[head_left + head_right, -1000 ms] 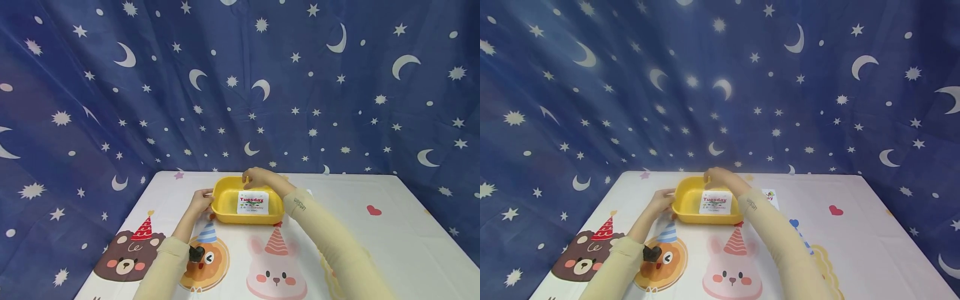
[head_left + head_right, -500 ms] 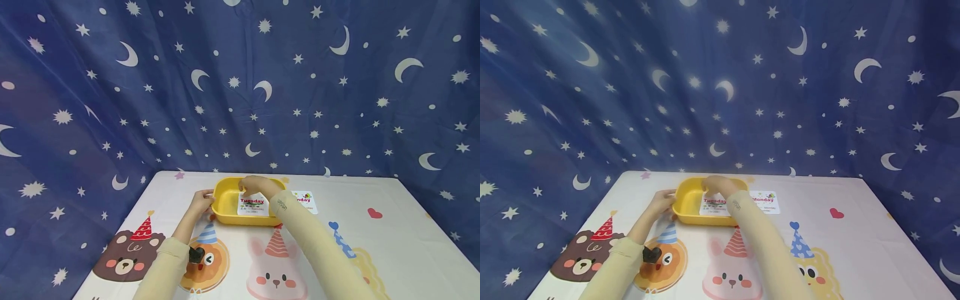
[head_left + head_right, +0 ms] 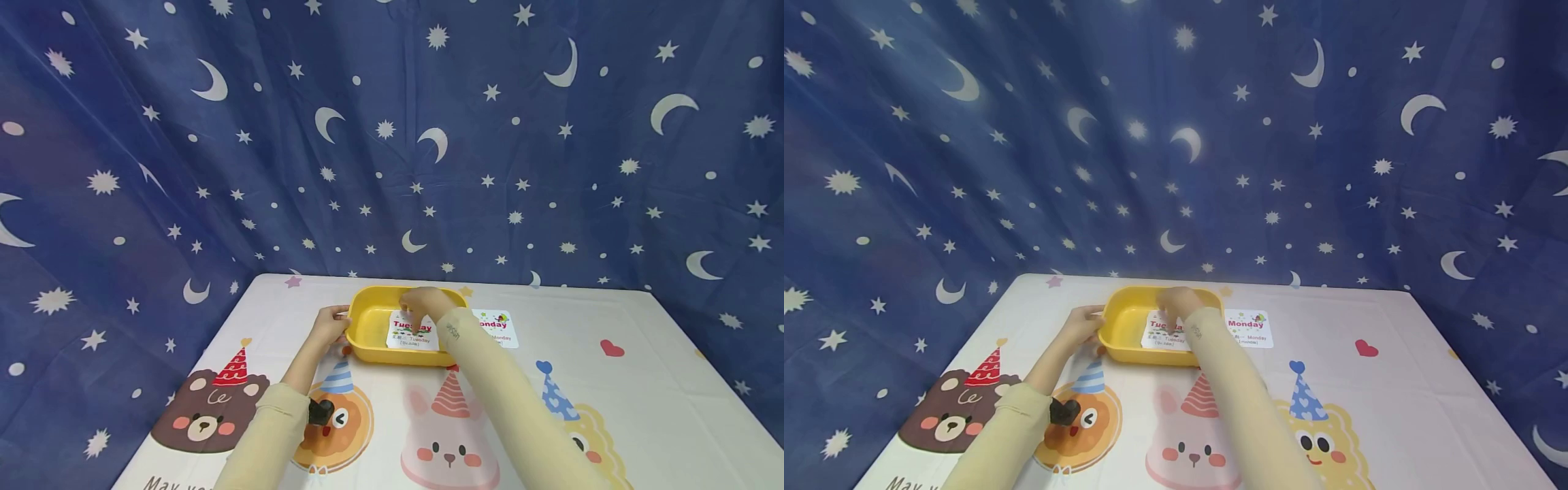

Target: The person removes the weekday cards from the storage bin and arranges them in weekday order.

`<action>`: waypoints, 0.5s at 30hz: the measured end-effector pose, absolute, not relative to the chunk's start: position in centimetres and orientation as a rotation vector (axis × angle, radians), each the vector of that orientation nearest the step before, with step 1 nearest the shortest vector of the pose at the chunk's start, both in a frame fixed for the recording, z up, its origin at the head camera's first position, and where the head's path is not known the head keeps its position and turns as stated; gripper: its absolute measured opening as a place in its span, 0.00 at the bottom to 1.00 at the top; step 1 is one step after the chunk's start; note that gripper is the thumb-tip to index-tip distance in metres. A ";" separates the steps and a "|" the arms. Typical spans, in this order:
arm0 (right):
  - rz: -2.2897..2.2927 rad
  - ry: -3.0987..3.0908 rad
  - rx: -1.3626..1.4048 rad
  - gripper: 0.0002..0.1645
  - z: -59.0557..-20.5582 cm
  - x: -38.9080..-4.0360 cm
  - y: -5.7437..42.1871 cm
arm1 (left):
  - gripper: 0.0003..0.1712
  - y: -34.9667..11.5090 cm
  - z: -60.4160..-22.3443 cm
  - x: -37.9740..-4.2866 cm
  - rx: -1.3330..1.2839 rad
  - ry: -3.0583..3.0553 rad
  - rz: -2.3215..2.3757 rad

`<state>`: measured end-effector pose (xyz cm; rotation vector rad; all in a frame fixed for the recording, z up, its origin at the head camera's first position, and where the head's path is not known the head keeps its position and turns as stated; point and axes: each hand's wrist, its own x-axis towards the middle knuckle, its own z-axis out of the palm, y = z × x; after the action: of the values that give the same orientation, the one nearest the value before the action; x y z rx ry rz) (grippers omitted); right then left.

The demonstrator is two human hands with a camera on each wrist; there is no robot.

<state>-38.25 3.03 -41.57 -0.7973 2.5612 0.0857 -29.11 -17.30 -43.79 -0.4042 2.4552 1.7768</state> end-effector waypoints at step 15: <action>0.112 2.626 -0.773 0.61 -41.7 -37.1 2.6 | 0.23 -17.6 -44.5 -29.4 -0.358 2.468 1.795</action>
<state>-37.08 2.59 -41.68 -0.7725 2.6258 0.1118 -29.38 -17.64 -44.49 -0.3584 2.4685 1.7949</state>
